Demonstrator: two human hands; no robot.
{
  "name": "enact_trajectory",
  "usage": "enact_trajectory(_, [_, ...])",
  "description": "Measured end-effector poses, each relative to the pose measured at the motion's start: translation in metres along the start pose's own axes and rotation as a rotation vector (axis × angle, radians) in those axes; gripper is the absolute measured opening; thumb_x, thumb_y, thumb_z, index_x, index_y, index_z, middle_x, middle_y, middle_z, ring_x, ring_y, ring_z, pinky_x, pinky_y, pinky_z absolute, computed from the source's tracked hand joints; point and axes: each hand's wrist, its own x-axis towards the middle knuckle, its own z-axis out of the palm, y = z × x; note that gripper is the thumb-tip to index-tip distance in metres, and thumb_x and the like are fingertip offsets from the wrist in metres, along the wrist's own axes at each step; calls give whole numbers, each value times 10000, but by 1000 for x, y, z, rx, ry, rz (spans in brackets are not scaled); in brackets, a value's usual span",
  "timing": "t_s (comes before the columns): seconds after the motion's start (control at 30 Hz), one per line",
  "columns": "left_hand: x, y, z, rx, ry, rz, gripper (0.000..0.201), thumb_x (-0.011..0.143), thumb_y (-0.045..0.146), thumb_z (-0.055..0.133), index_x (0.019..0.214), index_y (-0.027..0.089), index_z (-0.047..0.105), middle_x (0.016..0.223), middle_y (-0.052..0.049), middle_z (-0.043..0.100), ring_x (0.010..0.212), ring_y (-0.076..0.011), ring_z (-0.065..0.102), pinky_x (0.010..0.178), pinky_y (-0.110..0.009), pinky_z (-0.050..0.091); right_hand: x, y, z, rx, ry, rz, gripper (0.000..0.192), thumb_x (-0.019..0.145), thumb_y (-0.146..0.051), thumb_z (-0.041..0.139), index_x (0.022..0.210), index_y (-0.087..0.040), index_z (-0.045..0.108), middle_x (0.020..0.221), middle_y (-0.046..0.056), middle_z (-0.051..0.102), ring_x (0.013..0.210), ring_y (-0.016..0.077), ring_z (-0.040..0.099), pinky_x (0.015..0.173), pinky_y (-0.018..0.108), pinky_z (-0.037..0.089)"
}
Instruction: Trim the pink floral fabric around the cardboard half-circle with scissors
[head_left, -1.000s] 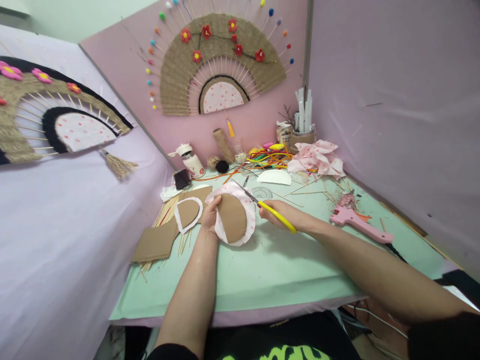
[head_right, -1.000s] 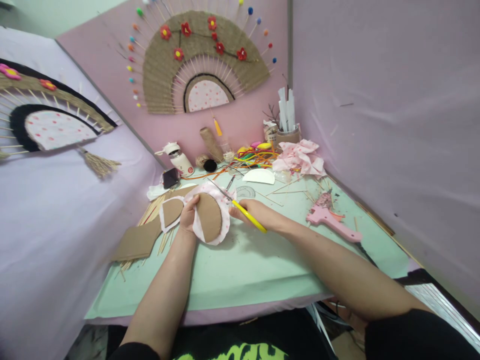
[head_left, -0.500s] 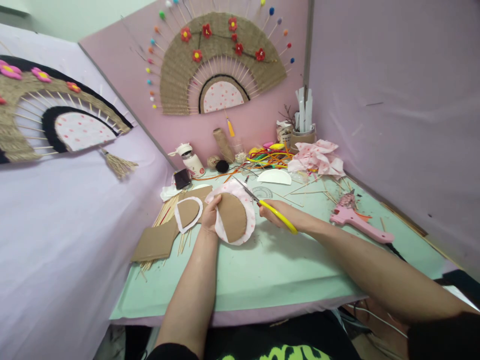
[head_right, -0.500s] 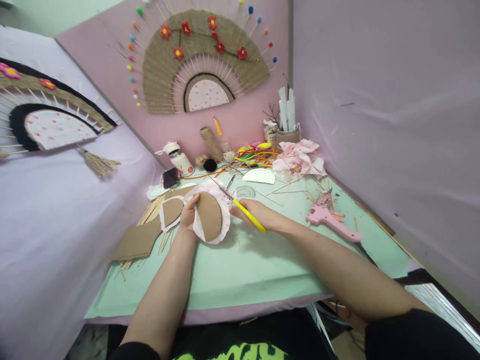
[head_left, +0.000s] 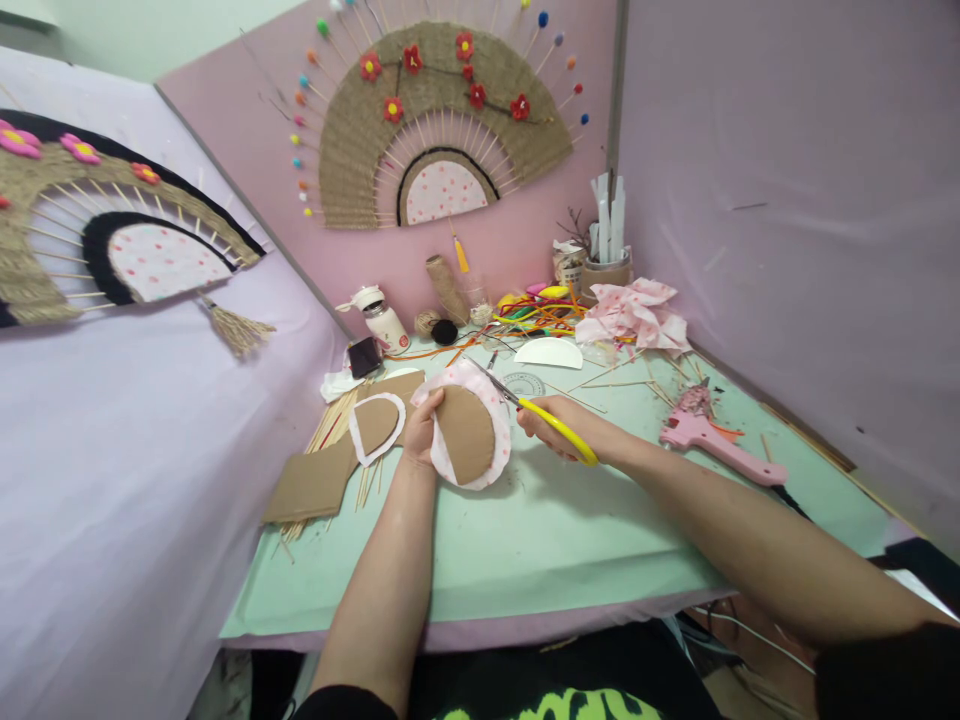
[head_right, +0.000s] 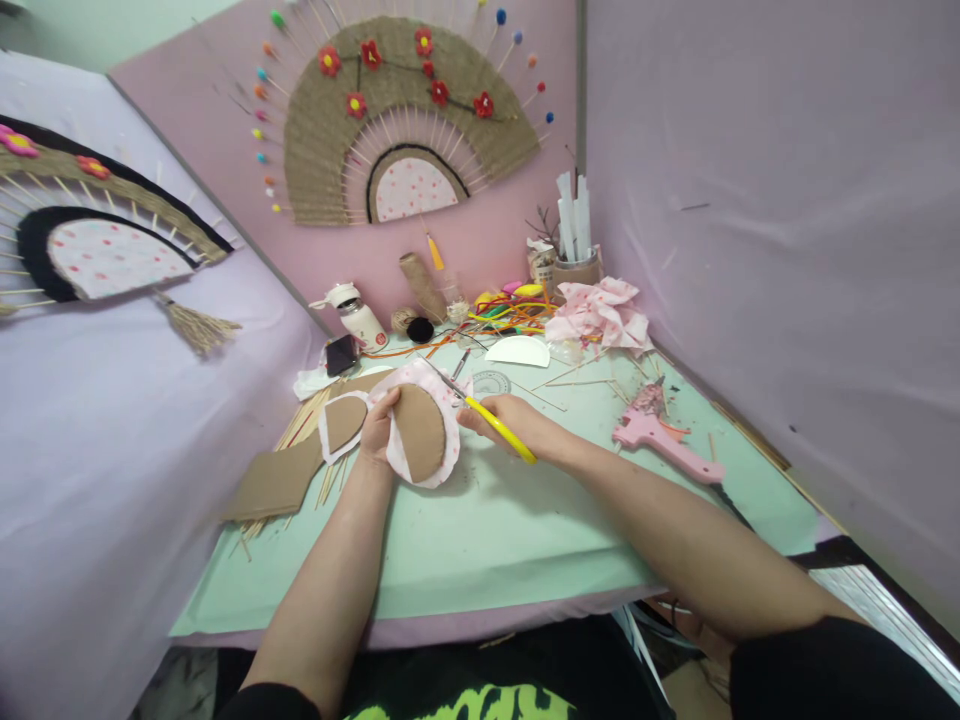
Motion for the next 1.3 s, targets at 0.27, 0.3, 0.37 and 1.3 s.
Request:
enact_trajectory(0.27, [2, -1, -1, 12, 2, 22, 164, 765, 216, 560, 767, 105, 681, 663, -102, 719, 901, -302, 692, 935, -424, 487, -2, -5, -2, 10, -12, 19, 467, 794, -628, 450, 676, -178, 496, 470, -54, 361, 396, 91, 360, 413, 233, 250])
enact_trajectory(0.3, [2, -1, -2, 8, 6, 29, 162, 765, 211, 560, 763, 105, 682, 649, -99, 716, 899, -301, 692, 937, -423, 486, -3, -5, -1, 6, -5, 17, 470, 793, -630, 449, 672, -178, 496, 467, -53, 360, 395, 91, 359, 413, 234, 246])
enact_trajectory(0.37, [3, -1, -3, 9, -4, 50, 148, 762, 198, 565, 760, 108, 683, 644, -95, 714, 903, -299, 692, 940, -420, 485, -3, -5, -1, -2, 2, 12, 475, 792, -636, 443, 668, -180, 494, 462, -51, 360, 393, 94, 357, 412, 237, 243])
enact_trajectory(1.3, [-1, -1, 3, -18, 55, 31, 178, 795, 190, 519, 787, 111, 679, 693, -92, 730, 899, -281, 695, 925, -395, 496, 4, 7, 0, -86, -8, -180, 462, 860, -616, 284, 694, -196, 381, 655, -11, 403, 577, 121, 354, 546, 267, 307])
